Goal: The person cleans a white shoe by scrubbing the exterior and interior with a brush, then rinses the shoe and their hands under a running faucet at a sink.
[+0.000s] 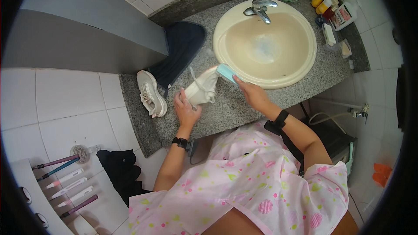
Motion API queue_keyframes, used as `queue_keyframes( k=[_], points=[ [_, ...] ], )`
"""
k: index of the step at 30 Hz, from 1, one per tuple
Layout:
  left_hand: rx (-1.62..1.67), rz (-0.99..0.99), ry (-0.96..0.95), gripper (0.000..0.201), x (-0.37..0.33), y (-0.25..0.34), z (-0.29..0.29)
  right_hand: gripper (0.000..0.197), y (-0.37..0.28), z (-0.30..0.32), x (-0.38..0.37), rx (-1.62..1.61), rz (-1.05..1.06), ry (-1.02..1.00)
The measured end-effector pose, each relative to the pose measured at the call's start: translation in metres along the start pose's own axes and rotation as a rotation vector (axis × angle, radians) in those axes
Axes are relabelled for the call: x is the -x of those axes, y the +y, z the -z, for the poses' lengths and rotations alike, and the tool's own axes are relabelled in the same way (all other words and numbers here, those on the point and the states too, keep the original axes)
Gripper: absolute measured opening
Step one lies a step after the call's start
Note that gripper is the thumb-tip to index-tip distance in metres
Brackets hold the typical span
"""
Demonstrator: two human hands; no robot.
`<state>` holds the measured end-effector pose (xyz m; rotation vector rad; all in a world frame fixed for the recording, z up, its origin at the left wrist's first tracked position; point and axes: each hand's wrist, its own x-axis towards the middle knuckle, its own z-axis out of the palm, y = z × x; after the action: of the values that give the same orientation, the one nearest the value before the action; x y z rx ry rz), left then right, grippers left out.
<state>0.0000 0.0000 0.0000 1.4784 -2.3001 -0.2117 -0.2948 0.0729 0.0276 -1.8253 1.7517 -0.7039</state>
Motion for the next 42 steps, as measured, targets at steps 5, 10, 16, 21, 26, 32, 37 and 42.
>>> queue_keyframes(
  k=[5,10,16,21,26,32,37,42],
  points=[
    [-0.033,0.095,-0.132,0.081,-0.013,0.007,0.015,0.074,-0.033,-0.032,-0.006,-0.026,-0.054,-0.078],
    [-0.177,0.166,-0.17,0.074,-0.015,0.016,0.002,0.074,-0.031,-0.039,-0.014,0.156,0.077,-0.209],
    [-0.271,0.209,-0.16,0.074,-0.016,0.027,-0.016,0.073,-0.025,-0.059,-0.015,0.199,0.057,-0.197],
    [-0.221,0.187,-0.135,0.068,-0.017,0.026,-0.023,0.066,-0.03,-0.056,-0.018,0.103,0.123,-0.155],
    [-0.324,0.154,-0.123,0.048,-0.017,0.034,-0.017,0.067,-0.025,-0.05,-0.03,0.106,0.062,-0.062],
    [-0.268,0.186,-0.096,0.053,-0.016,0.031,-0.02,0.075,-0.017,-0.059,-0.031,-0.046,-0.106,0.143],
    [-0.225,0.171,-0.137,0.047,-0.018,0.035,-0.016,0.067,-0.009,-0.069,-0.019,0.105,0.224,-0.148],
    [-0.2,0.167,-0.153,0.045,-0.021,0.03,-0.018,0.067,-0.02,-0.058,-0.007,-0.089,0.118,-0.122]
  ],
)
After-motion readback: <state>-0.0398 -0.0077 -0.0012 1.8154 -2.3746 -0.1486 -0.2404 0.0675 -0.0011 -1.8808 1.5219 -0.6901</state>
